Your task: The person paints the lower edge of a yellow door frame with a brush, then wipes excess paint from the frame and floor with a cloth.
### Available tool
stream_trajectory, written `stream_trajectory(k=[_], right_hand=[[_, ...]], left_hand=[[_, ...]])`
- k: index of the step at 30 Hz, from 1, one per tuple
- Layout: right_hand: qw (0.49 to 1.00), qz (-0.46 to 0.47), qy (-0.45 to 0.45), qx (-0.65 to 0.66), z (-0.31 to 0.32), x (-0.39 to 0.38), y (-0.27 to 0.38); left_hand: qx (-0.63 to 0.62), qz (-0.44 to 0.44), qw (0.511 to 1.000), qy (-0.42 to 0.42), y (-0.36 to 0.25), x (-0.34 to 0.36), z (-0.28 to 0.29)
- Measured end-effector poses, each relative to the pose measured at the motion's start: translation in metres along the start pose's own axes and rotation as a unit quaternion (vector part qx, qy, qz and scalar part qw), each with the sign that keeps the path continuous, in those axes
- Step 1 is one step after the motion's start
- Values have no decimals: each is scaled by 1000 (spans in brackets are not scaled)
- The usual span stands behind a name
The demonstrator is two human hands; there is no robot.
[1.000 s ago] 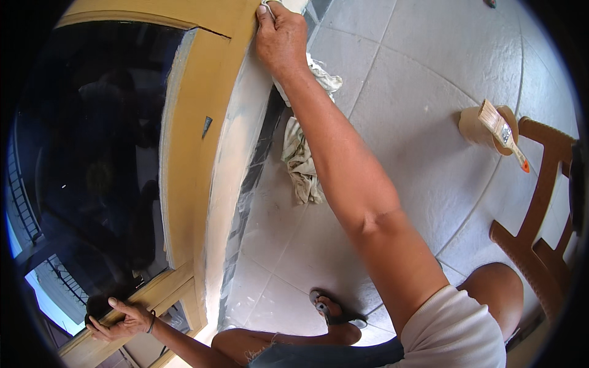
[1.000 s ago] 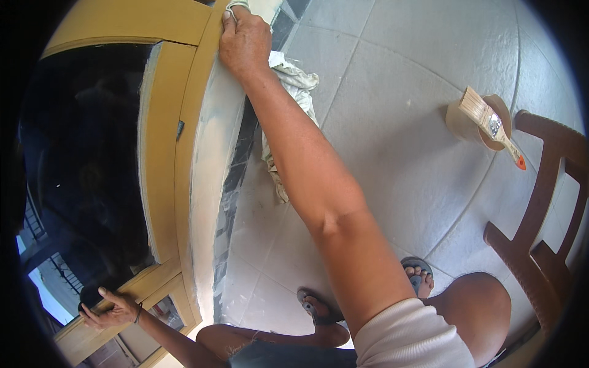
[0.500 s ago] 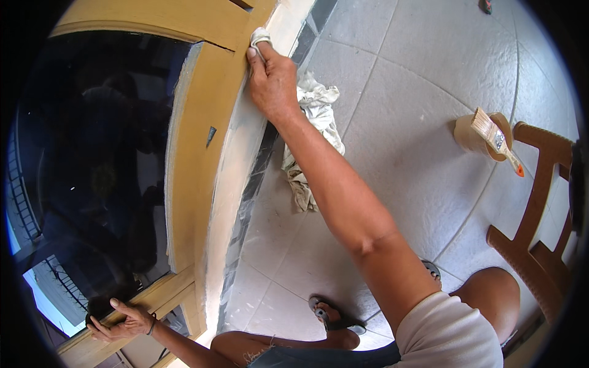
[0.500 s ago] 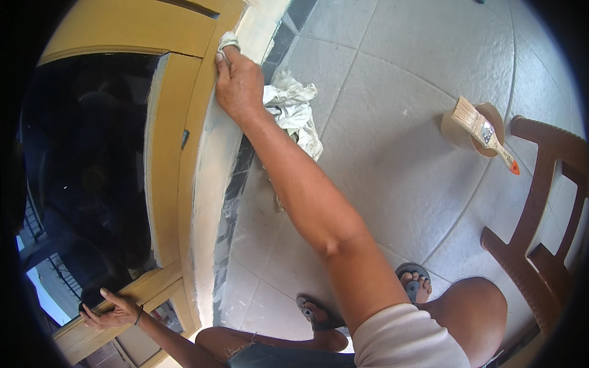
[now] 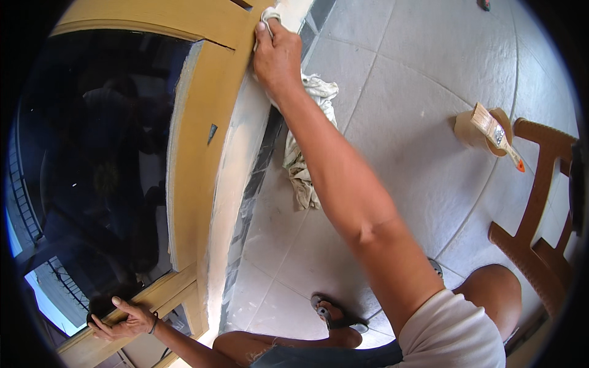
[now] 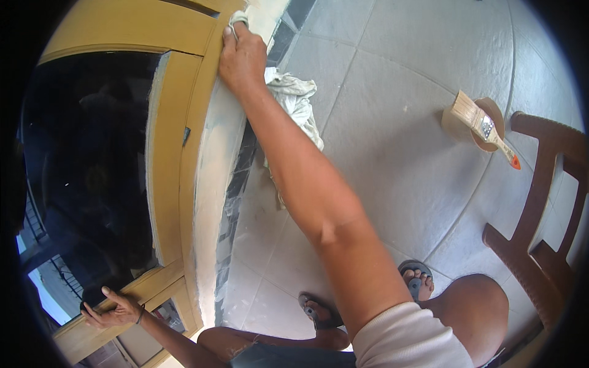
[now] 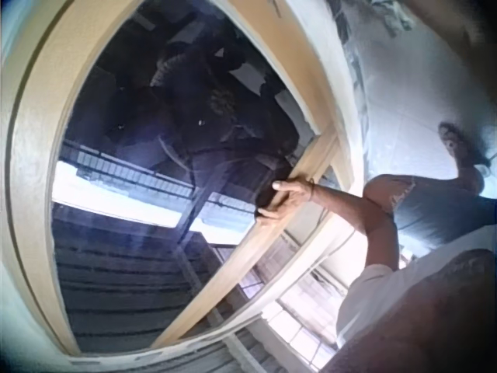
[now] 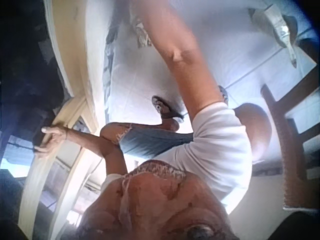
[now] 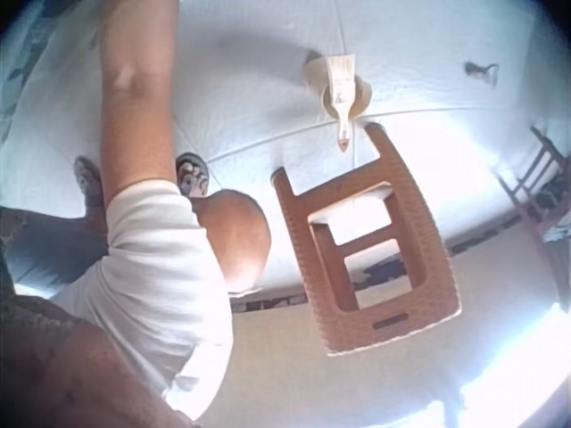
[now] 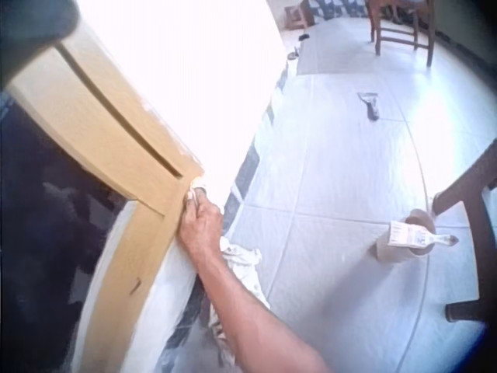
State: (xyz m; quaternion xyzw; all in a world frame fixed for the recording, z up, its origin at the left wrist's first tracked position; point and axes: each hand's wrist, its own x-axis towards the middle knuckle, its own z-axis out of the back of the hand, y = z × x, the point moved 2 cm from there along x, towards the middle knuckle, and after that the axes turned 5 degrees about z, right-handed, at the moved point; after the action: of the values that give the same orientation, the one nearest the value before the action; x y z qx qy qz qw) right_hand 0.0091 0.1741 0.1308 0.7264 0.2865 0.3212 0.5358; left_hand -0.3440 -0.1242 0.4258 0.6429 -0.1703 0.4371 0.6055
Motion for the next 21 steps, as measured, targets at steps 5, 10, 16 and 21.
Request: stream_trajectory(k=[5,10,16,21], right_hand=[[998,28,-6,59,-4,-26,-2],[998,-12,6,57,-1,-3,-4],[999,-16,13,33,1,-13,3],[999,-27,32,16,1,-12,2]], left_hand=[[16,29,999,0,3,-2,1],[-6,25,1000,3,4,-4,0],[3,44,999,10,10,-6,-1],[10,41,999,8,4,-2,3]])
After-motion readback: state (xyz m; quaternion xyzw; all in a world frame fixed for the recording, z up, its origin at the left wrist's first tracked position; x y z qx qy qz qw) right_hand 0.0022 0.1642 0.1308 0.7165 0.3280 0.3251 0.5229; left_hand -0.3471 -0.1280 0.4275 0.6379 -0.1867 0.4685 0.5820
